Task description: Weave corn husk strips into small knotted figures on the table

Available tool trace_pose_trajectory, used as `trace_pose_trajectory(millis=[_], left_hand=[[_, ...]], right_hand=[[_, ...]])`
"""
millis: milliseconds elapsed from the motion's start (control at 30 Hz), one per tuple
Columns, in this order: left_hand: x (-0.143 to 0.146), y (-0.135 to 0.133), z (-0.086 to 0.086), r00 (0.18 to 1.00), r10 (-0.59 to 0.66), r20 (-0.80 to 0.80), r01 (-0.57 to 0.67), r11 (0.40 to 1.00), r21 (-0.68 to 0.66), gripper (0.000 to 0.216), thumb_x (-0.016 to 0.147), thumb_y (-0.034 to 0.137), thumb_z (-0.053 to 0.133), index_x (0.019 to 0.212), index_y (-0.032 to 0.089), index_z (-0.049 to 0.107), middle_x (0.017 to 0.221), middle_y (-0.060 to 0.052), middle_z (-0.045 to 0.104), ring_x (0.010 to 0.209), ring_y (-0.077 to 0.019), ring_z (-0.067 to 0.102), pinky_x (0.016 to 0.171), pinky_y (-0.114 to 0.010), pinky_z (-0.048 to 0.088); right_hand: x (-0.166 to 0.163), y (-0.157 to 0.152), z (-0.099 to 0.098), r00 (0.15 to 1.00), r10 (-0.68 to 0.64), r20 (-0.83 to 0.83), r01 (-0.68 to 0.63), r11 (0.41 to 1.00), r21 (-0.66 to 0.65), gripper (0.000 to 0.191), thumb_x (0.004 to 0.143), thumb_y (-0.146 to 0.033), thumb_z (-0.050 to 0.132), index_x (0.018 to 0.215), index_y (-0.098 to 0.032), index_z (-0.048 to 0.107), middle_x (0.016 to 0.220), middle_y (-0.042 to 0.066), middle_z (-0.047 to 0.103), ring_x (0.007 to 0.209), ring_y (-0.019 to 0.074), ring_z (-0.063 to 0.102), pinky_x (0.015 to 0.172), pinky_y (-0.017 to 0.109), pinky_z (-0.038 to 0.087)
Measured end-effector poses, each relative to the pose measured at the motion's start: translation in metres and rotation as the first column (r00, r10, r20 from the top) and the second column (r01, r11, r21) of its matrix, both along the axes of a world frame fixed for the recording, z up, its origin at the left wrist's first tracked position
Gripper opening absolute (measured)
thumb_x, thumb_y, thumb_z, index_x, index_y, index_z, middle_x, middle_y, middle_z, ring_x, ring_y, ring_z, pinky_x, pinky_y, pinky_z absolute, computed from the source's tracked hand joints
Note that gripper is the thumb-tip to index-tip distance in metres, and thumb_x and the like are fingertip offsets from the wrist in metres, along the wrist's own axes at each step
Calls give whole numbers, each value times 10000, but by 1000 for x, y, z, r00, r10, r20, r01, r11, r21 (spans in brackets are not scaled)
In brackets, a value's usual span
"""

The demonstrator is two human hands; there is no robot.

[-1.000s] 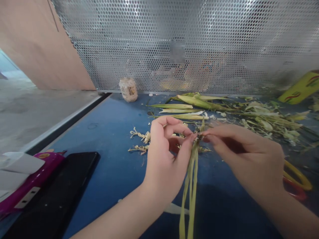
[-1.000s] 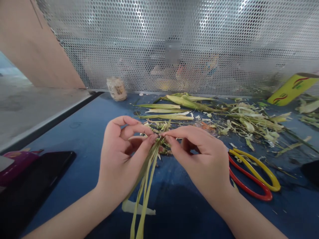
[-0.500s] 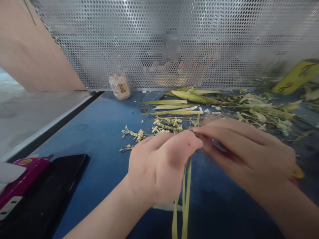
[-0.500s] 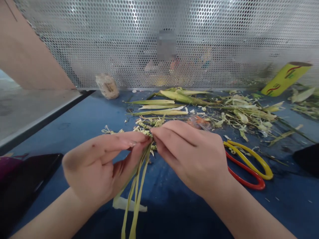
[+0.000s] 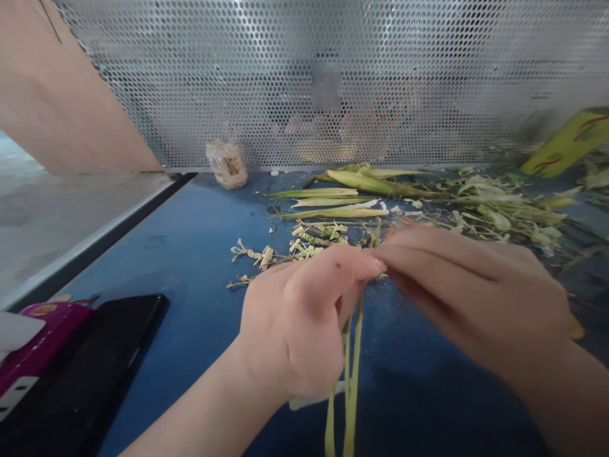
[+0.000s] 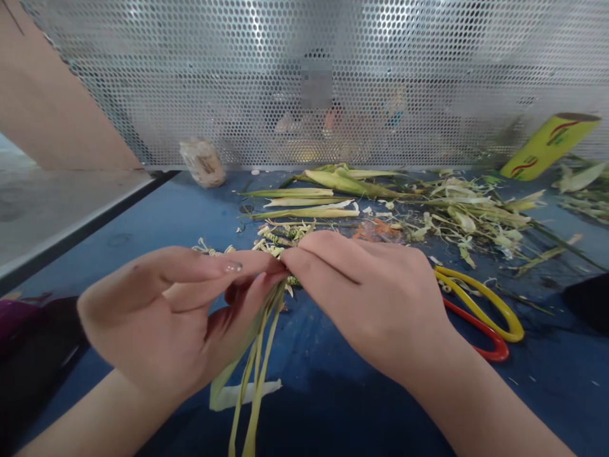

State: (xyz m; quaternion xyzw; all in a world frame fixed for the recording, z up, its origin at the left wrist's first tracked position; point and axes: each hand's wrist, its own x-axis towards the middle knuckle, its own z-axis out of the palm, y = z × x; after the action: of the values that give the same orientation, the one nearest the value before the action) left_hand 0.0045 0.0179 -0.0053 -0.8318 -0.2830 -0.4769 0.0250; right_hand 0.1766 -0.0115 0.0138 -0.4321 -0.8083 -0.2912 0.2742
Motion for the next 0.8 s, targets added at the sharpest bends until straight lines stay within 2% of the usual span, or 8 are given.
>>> trace_pose_trajectory(millis=[67, 233, 367, 500, 633, 800], left_hand=[[0, 0, -1, 1000, -11, -12, 11, 999, -33, 201, 703, 93, 537, 861, 217, 519, 668, 48, 671, 586, -128, 640, 382, -199, 441], [3, -2, -3, 996, -40, 77, 46, 996, -77, 261, 684, 111, 583, 891, 238, 487, 698, 59, 675, 603, -132, 643, 423, -202, 467], [3, -2, -5, 999, -33, 28, 36, 994, -107, 256, 725, 130, 550, 931, 269, 486, 716, 71, 671, 566, -120, 629, 465, -227, 489], [2, -1, -7, 999, -20, 31, 23, 994, -104, 260, 741, 136, 524, 951, 281, 476, 706, 65, 667, 549, -125, 620, 454, -237, 485], [1, 1, -8, 997, -78, 27, 80, 994, -75, 307, 733, 125, 494, 984, 293, 443, 776, 59, 681, 593, -138, 635, 504, -267, 511], [3, 1, -9, 994, -96, 57, 102, 988, -114, 315, 715, 131, 523, 968, 302, 447, 676, 55, 658, 619, -165, 645, 530, -291, 523]], right_hand=[[1, 0, 0, 1000, -6, 21, 6, 1000, -20, 228, 864, -182, 402, 877, -207, 629, 856, 1, 697, 574, 143, 621, 469, 268, 382], [2, 1, 2, 998, -29, 59, 34, 996, -84, 304, 881, -206, 332, 836, -221, 632, 804, 14, 680, 564, 148, 601, 461, 269, 357], [3, 3, 1, 996, -39, 82, 45, 997, -64, 283, 878, -227, 350, 838, -233, 630, 785, 11, 666, 545, 137, 580, 462, 259, 349], [4, 3, 1, 993, -50, 107, 60, 994, -96, 291, 874, -234, 338, 845, -246, 628, 785, 10, 661, 533, 132, 568, 444, 249, 335], [4, 2, 1, 992, -47, 120, 60, 993, -105, 263, 860, -234, 353, 852, -238, 616, 801, 19, 662, 504, 139, 558, 413, 260, 306], [4, 2, 3, 991, -23, 132, 41, 990, -138, 284, 873, -281, 324, 803, -229, 595, 791, 24, 661, 479, 144, 544, 386, 263, 262]])
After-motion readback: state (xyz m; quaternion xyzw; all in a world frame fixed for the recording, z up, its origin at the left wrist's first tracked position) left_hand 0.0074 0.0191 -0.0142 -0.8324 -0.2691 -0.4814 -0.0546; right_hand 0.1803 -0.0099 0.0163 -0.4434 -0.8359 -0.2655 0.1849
